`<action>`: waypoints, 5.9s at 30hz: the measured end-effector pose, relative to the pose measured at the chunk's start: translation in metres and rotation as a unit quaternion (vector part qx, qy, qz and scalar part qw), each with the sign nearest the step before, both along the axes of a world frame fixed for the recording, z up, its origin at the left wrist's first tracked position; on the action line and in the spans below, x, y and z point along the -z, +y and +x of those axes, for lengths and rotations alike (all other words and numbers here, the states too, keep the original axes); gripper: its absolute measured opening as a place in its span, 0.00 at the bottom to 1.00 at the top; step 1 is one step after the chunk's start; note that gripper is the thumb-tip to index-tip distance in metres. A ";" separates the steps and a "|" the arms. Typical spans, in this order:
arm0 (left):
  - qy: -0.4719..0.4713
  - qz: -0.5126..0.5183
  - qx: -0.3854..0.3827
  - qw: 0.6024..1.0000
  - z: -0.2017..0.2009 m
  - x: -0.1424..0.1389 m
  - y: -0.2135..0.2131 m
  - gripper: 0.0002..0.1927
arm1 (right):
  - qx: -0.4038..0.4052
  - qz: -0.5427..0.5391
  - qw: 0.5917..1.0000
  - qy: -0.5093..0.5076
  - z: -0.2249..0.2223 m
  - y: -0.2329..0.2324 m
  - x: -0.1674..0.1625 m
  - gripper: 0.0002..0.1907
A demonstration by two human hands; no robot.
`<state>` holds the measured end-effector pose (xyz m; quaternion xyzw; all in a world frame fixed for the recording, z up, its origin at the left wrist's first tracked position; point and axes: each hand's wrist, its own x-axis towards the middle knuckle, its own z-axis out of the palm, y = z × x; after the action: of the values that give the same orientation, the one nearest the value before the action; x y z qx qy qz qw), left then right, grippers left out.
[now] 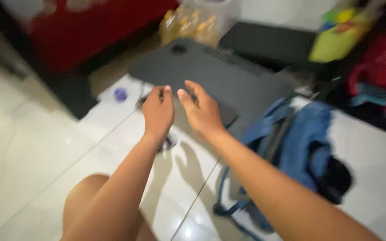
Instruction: The person sits on the floor and packs a blue backpack. They coil a charging cable, gather small electronics and accessories from the floor, place them into the backpack, zip the compartments, then set a laptop and a yellow lunch box on the table and reach into the open bag.
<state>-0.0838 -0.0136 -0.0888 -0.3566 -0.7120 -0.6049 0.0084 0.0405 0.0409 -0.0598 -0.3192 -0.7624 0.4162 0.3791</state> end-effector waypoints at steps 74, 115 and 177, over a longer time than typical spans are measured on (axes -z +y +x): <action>-0.020 -0.142 -0.148 0.979 -0.193 0.315 -0.020 0.27 | -0.010 -0.024 0.992 -0.122 -0.264 0.011 0.289 0.08; 0.026 -0.174 -0.179 0.968 -0.200 0.316 -0.026 0.24 | 0.027 -0.049 0.928 -0.369 -0.299 0.028 0.297 0.13; -0.244 0.150 0.097 0.953 0.022 -0.018 0.031 0.31 | 0.187 0.036 0.982 -0.009 -0.038 0.024 -0.031 0.24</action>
<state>-0.0620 0.0178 -0.0711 -0.2603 -0.5551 -0.7712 -0.1710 0.0029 0.0649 -0.0285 -0.4460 -0.7070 0.3079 0.4544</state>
